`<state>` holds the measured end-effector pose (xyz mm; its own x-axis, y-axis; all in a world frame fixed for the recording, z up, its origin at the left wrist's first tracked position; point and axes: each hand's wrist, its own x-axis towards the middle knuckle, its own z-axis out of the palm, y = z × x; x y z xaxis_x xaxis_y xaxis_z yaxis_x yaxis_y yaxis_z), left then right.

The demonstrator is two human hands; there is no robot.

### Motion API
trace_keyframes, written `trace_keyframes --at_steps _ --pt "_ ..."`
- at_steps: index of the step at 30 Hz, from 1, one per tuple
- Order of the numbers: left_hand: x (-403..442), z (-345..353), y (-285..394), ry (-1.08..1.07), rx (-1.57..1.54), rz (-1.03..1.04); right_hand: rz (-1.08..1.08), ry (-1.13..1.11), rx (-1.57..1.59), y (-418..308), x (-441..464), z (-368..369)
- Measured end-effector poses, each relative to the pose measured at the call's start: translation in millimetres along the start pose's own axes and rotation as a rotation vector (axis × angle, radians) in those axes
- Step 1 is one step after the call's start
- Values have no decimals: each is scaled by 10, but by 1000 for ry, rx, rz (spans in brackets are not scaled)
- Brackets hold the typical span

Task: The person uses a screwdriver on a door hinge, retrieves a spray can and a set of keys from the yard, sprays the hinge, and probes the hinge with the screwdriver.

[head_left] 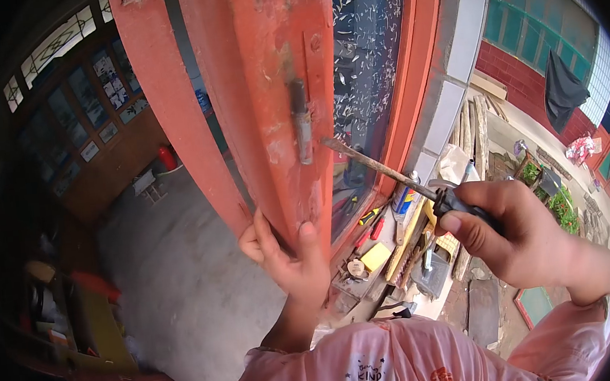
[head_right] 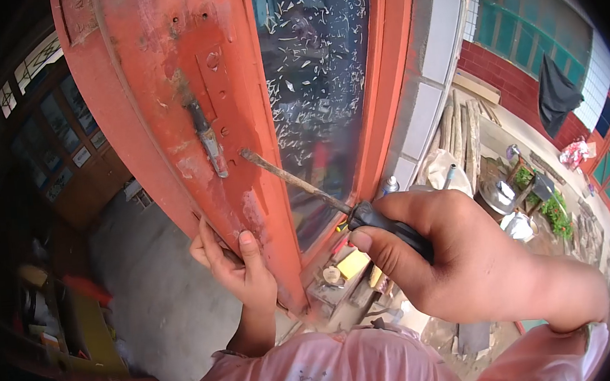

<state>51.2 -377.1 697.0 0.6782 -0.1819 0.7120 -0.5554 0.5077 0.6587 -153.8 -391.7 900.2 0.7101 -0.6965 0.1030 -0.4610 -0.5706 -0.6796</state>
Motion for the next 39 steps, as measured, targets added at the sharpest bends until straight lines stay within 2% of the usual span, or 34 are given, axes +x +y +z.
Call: trace_keyframes --at_steps 2,3,6,7,10,11,14,17,20,32,39 --pt "-7 -15 -3 -3 -12 6 -117 75 -165 -10 -25 48" --pt "-10 -21 -2 -5 -23 11 -263 191 -444 38 -35 107" --pt "9 -28 -3 -6 -39 32 -237 125 -323 45 -26 71" --pt "22 -34 -3 -5 -34 40 -317 107 -278 31 9 54" --pt "24 -70 4 -7 41 43 264 -153 312 -133 27 -110" --pt "23 -78 2 -8 77 40 316 -214 478 -95 25 -134" --pt "34 -73 -35 11 54 107 377 -237 714 -38 11 -117" --pt "38 -111 62 -16 118 48 339 -262 799 83 15 -59" --pt "54 -103 155 -11 25 -16 314 -293 849 161 10 -15" --pt "-2 -93 178 27 43 -88 162 -403 1021 463 44 198" --pt "21 -111 432 -34 99 -144 38 -463 1090 772 200 335"
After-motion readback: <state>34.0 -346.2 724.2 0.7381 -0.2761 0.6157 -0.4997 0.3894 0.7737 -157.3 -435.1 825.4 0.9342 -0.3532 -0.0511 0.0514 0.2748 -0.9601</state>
